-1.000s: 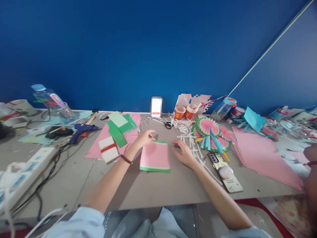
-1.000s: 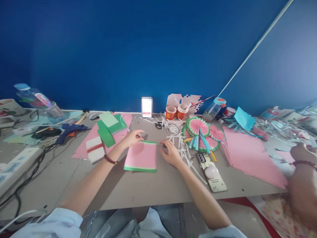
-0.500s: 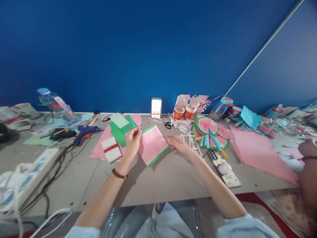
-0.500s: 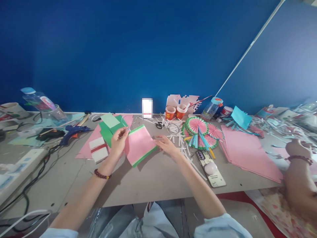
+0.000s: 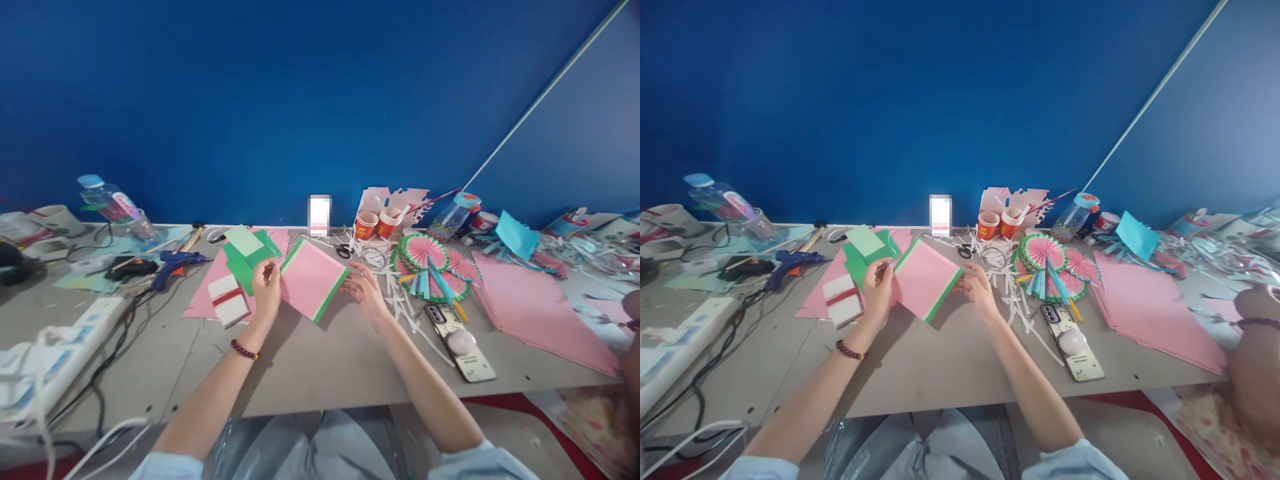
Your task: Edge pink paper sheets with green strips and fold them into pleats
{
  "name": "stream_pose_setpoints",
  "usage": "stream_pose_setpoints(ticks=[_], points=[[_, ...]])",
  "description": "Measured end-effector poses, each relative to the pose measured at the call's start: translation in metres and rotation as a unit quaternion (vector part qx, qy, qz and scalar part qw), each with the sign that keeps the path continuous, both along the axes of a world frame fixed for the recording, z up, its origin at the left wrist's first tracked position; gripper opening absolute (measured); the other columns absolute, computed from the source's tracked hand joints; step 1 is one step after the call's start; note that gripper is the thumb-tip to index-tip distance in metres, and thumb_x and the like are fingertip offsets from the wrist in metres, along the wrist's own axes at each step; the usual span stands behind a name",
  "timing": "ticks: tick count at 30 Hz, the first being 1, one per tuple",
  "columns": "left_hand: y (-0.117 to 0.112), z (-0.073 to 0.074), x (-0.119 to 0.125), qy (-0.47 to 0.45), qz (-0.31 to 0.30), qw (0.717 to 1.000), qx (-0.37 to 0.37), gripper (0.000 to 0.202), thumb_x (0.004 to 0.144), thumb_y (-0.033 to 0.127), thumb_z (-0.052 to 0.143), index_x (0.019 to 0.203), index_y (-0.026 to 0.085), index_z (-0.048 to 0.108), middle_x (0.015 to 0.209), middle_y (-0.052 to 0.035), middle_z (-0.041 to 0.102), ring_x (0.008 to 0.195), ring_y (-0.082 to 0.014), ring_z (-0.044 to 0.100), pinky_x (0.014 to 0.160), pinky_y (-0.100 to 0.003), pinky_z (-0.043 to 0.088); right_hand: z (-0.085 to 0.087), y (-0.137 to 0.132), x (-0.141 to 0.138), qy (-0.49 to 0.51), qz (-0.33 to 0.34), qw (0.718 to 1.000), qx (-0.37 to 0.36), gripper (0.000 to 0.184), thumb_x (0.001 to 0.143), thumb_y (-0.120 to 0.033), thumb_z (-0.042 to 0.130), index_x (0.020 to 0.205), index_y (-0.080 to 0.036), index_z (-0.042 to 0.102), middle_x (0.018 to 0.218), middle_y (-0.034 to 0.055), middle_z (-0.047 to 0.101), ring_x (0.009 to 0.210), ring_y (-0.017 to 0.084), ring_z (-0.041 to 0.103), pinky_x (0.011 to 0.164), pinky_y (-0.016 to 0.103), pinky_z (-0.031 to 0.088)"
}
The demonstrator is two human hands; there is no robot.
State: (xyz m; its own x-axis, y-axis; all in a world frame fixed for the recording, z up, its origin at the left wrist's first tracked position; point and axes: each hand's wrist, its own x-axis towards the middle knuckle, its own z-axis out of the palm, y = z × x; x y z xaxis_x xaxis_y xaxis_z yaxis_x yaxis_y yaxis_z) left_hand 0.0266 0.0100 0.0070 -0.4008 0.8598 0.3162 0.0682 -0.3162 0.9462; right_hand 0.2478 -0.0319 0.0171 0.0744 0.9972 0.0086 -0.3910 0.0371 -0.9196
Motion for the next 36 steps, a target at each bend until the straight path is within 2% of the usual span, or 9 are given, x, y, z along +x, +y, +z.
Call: stream_pose_setpoints(ticks=[2,5,9,11,13,18,23,28,36], points=[[-0.001,-0.004,0.002,-0.003,0.011,1.0,0.001,0.024,0.081,0.033,0.059,0.1,0.018,0.059,0.094,-0.0049,0.061,0.085,-0.0147,0.058,0.076,-0.026,0.047,-0.003,-0.002,-0.002,-0.004,0.001,1.0,0.003,0.041,0.072,-0.035,0.065,0.109,-0.026,0.05,0.079,-0.0021,0.067,0.068,0.016,0.065,0.067,0.034,0.054],[-0.003,-0.008,0.004,0.002,0.011,1.0,0.001,0.024,0.083,0.032,0.057,0.103,0.019,0.056,0.094,-0.005,0.059,0.083,-0.0145,0.058,0.073,-0.026,0.047,-0.009,-0.003,-0.006,-0.051,-0.044,0.997,0.044,0.051,0.07,-0.035,0.071,0.113,-0.026,0.047,0.074,-0.0039,0.065,0.067,0.015,0.064,0.066,0.03,0.054],[-0.008,-0.003,0.005,0.113,0.014,0.992,0.049,0.024,0.082,0.022,0.053,0.106,0.019,0.054,0.094,-0.0052,0.057,0.081,-0.0154,0.057,0.071,-0.028,0.048,-0.012,-0.003,-0.003,-0.101,-0.125,0.983,0.085,0.053,0.071,-0.035,0.07,0.117,-0.026,0.045,0.075,-0.003,0.065,0.066,0.013,0.062,0.061,0.026,0.051],[-0.013,0.005,0.005,0.208,0.029,0.97,0.119,0.026,0.081,0.017,0.053,0.107,0.018,0.054,0.097,-0.0068,0.058,0.087,-0.0178,0.056,0.078,-0.033,0.048,-0.009,-0.004,0.001,-0.129,-0.148,0.976,0.095,0.047,0.073,-0.035,0.068,0.114,-0.024,0.048,0.077,-0.0015,0.065,0.066,0.013,0.061,0.059,0.025,0.049],[-0.019,0.013,0.006,0.287,0.01,0.939,0.189,0.025,0.083,0.016,0.052,0.107,0.018,0.056,0.102,-0.0083,0.059,0.1,-0.0209,0.055,0.089,-0.039,0.046,-0.003,-0.006,0.005,-0.161,-0.15,0.97,0.103,0.035,0.075,-0.035,0.066,0.106,-0.023,0.054,0.079,0.0005,0.065,0.069,0.014,0.061,0.06,0.025,0.049],[-0.037,0.027,0.014,0.413,-0.109,0.869,0.25,0.027,0.087,0.02,0.053,0.114,0.022,0.057,0.114,-0.0085,0.06,0.109,-0.0216,0.055,0.094,-0.039,0.045,0.01,-0.015,0.006,-0.219,-0.118,0.959,0.139,0.019,0.078,-0.034,0.062,0.092,-0.021,0.061,0.088,0.0043,0.067,0.081,0.016,0.063,0.069,0.027,0.051],[-0.055,0.039,0.026,0.429,-0.174,0.852,0.244,0.038,0.09,0.023,0.053,0.129,0.024,0.049,0.121,-0.0086,0.061,0.111,-0.0207,0.056,0.094,-0.038,0.046,0.018,-0.029,-0.003,-0.263,-0.08,0.947,0.167,0.025,0.081,-0.028,0.059,0.106,-0.023,0.058,0.086,0.0041,0.068,0.081,0.017,0.065,0.068,0.027,0.053],[-0.067,0.046,0.033,0.415,-0.14,0.857,0.272,0.04,0.088,0.023,0.057,0.127,0.026,0.051,0.113,-0.0073,0.064,0.1,-0.0189,0.061,0.084,-0.033,0.049,0.019,-0.039,-0.011,-0.297,-0.065,0.932,0.198,0.029,0.082,-0.025,0.06,0.111,-0.023,0.056,0.085,0.0037,0.069,0.076,0.015,0.066,0.068,0.027,0.053],[-0.067,0.044,0.034,0.424,-0.095,0.85,0.297,0.048,0.086,0.021,0.06,0.132,0.025,0.047,0.1,-0.0068,0.066,0.087,-0.0178,0.062,0.075,-0.029,0.048,0.021,-0.046,-0.019,-0.298,-0.08,0.923,0.229,0.025,0.082,-0.022,0.06,0.106,-0.023,0.058,0.085,0.0033,0.07,0.077,0.015,0.067,0.07,0.027,0.054]])
